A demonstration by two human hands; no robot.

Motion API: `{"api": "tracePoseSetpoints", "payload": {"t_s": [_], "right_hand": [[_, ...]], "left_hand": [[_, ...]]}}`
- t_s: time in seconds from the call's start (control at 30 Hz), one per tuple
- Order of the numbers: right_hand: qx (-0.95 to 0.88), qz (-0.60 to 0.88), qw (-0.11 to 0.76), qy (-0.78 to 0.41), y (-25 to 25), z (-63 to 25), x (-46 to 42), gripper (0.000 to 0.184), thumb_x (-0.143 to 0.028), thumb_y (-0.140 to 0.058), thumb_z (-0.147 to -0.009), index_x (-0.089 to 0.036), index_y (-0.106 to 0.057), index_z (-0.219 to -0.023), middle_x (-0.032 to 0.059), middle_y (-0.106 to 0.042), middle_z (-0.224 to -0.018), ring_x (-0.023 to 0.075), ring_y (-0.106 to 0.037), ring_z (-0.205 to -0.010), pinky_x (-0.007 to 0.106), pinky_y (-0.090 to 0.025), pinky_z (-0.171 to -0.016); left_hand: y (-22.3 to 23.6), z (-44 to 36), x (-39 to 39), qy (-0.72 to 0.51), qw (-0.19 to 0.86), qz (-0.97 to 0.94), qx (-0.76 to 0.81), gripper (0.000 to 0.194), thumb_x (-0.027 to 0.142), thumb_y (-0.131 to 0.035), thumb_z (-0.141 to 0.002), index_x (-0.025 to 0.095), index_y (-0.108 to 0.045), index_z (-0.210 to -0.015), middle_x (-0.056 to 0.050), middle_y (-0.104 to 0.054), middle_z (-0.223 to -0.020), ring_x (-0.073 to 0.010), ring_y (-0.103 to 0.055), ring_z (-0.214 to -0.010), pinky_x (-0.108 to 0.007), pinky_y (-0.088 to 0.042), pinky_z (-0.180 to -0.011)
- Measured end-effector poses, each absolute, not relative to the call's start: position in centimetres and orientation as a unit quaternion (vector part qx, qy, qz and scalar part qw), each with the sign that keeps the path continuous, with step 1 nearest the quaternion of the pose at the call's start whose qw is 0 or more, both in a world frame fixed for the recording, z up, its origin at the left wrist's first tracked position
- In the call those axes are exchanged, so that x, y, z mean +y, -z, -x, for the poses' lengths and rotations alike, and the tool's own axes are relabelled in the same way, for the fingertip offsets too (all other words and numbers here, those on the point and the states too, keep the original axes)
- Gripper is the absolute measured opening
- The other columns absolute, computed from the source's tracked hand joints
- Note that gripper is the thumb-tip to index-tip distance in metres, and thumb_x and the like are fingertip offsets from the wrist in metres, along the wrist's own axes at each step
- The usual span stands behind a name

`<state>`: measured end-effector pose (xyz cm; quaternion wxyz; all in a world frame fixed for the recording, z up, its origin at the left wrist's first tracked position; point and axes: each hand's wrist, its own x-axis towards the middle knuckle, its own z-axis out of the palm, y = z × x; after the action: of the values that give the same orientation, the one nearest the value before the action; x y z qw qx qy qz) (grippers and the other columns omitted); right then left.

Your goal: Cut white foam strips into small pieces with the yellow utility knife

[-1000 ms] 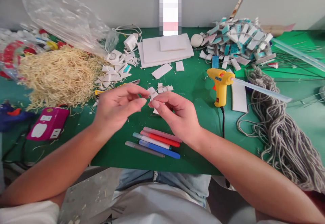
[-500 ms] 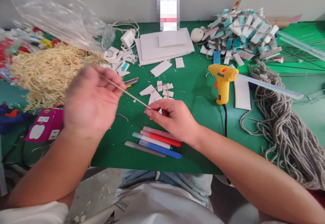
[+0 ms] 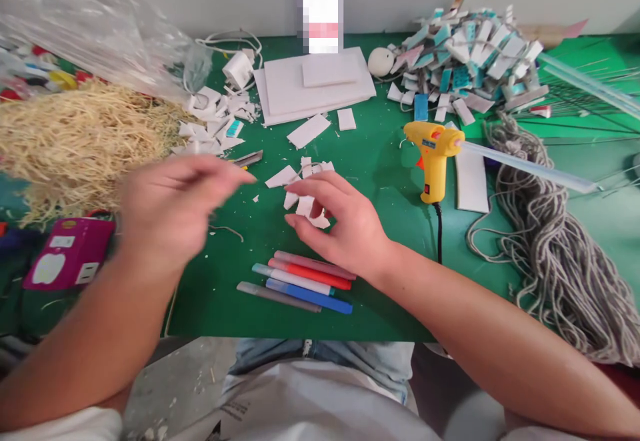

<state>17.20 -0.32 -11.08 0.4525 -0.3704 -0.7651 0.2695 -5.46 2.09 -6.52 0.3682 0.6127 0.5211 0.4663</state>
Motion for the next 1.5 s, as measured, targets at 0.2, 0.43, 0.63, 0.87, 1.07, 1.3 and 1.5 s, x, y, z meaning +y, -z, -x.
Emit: {"api": "tracePoseSetpoints", "payload": {"t_s": [0.2,0.43,0.63,0.87,1.07,1.3,1.5], "right_hand": [[-0.791,0.356,0.435,-0.243,11.7,-17.7,0.6,0.037,-0.013,-0.065,-0.089,-0.024,-0.065,-0.124,0.0051,-0.07,-0.114,0.0117,-0.067,-0.08,0.029,-0.062,-0.076],[-0.816,0.32,0.43,-0.219,11.8,-17.5,0.6,0.031,-0.008,-0.062,-0.092,-0.023,-0.065,-0.118,0.0035,-0.072,-0.107,0.0076,-0.065,-0.069,0.021,-0.059,-0.061],[-0.807,0.339,0.454,-0.166,11.6,-16.9,0.1,0.031,-0.002,-0.061,-0.091,-0.024,-0.068,-0.112,0.0018,-0.072,-0.096,0.0101,-0.07,-0.081,0.02,-0.06,-0.067],[-0.8,0.369,0.445,-0.158,11.3,-16.9,-0.1,0.026,-0.003,-0.059,-0.093,-0.025,-0.07,-0.101,-0.0017,-0.071,-0.086,0.0083,-0.068,-0.074,0.019,-0.057,-0.066],[-0.789,0.381,0.437,-0.205,11.3,-17.2,0.1,0.028,-0.001,-0.054,-0.092,-0.022,-0.071,-0.098,-0.001,-0.068,-0.082,0.009,-0.066,-0.071,0.02,-0.054,-0.063],[-0.759,0.37,0.454,-0.283,10.8,-16.9,0.0,0.029,-0.003,-0.051,-0.094,-0.023,-0.07,-0.102,0.0001,-0.078,-0.093,0.0098,-0.069,-0.073,0.021,-0.056,-0.062],[-0.683,0.398,0.471,-0.391,11.3,-16.5,0.3,0.024,-0.006,-0.05,-0.095,-0.021,-0.068,-0.096,-0.0075,-0.062,-0.065,0.0042,-0.053,-0.048,0.017,-0.045,-0.047]], "left_hand": [[10.7,2.1,1.8,-0.363,0.428,-0.69,0.457,0.018,0.03,-0.07,-0.087,0.018,-0.078,-0.075,0.002,-0.067,-0.065,-0.0099,-0.057,-0.061,-0.021,-0.044,-0.057],[10.9,2.9,1.5,-0.345,0.414,-0.73,0.42,0.02,0.029,-0.066,-0.092,0.018,-0.078,-0.081,0.001,-0.066,-0.068,-0.0101,-0.058,-0.063,-0.02,-0.044,-0.058],[10.8,2.9,1.5,-0.344,0.378,-0.754,0.412,0.026,0.032,-0.065,-0.096,0.018,-0.076,-0.077,0.001,-0.064,-0.064,-0.0087,-0.053,-0.056,-0.02,-0.039,-0.051],[10.9,2.7,1.7,-0.346,0.376,-0.749,0.421,0.042,0.05,-0.063,-0.097,0.017,-0.075,-0.074,0.001,-0.059,-0.059,-0.0086,-0.047,-0.052,-0.021,-0.037,-0.049],[11.2,2.6,1.4,-0.375,0.38,-0.706,0.464,0.023,0.042,-0.076,-0.088,0.02,-0.081,-0.086,0.005,-0.052,-0.053,-0.0073,-0.039,-0.049,-0.02,-0.03,-0.044],[11.3,2.0,0.8,-0.396,0.414,-0.659,0.487,0.013,0.035,-0.079,-0.081,0.022,-0.083,-0.084,0.005,-0.055,-0.052,-0.0076,-0.037,-0.048,-0.022,-0.029,-0.044],[11.3,1.9,0.8,-0.408,0.414,-0.647,0.494,0.012,0.033,-0.08,-0.079,0.021,-0.082,-0.081,0.003,-0.059,-0.053,-0.0078,-0.04,-0.048,-0.022,-0.032,-0.044]]}}
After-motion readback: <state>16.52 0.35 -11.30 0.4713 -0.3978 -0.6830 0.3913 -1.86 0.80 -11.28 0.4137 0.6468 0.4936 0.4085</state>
